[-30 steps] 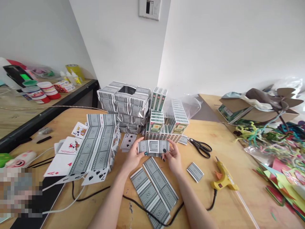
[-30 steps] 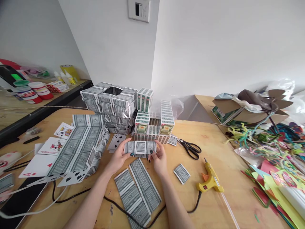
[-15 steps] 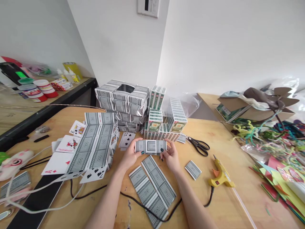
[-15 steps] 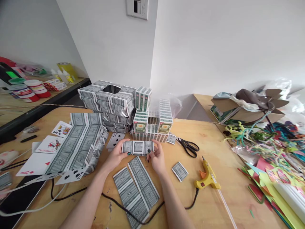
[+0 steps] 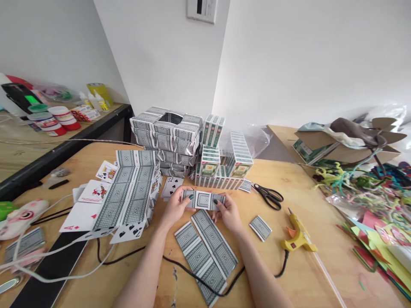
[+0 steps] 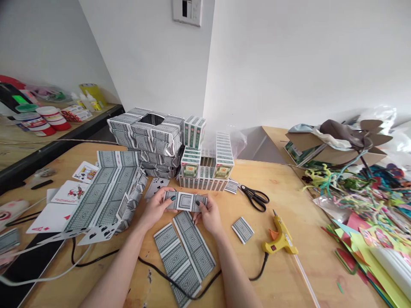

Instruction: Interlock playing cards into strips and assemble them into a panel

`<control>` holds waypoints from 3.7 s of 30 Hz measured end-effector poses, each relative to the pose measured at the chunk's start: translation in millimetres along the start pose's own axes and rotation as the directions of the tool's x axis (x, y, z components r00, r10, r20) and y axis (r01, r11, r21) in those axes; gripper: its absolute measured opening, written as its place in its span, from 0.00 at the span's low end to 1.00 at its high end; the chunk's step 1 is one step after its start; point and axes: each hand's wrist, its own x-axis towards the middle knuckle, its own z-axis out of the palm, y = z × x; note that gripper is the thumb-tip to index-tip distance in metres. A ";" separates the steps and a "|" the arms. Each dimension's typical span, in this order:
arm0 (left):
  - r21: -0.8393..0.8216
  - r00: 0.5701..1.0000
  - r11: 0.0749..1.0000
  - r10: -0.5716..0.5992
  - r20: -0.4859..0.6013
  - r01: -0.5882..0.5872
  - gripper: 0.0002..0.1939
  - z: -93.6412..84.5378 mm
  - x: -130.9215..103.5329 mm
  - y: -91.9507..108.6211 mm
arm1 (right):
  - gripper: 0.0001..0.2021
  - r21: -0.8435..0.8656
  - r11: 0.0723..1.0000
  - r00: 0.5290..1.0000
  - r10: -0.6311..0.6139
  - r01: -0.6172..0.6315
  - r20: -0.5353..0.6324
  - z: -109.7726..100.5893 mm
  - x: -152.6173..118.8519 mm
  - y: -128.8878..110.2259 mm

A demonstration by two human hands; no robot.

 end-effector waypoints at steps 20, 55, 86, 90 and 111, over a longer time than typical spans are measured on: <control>0.320 0.979 0.933 0.194 -0.057 -0.166 0.11 20.3 -0.4 -7.3 | 0.11 -0.067 0.998 1.000 -0.007 0.006 -0.020 4.0 -2.8 2.6; 0.365 0.961 0.898 0.274 -0.024 -0.247 0.10 9.3 4.1 -9.5 | 0.27 -0.604 0.692 0.913 -0.368 0.394 0.174 7.7 -5.2 -1.1; 0.481 0.965 0.844 0.260 0.016 -0.235 0.09 26.2 0.4 -7.1 | 0.24 -0.691 0.633 0.926 -0.348 0.349 0.148 8.4 -10.9 -1.4; 0.413 0.967 0.882 0.254 -0.009 -0.228 0.13 28.7 -1.0 -9.6 | 0.25 -0.708 0.600 0.911 -0.383 0.371 0.154 9.0 -8.5 -2.2; 0.693 0.871 0.615 0.490 0.039 -0.376 0.13 24.3 -1.2 -7.4 | 0.21 -0.788 0.595 0.809 -0.536 0.159 -0.242 -10.8 1.7 14.8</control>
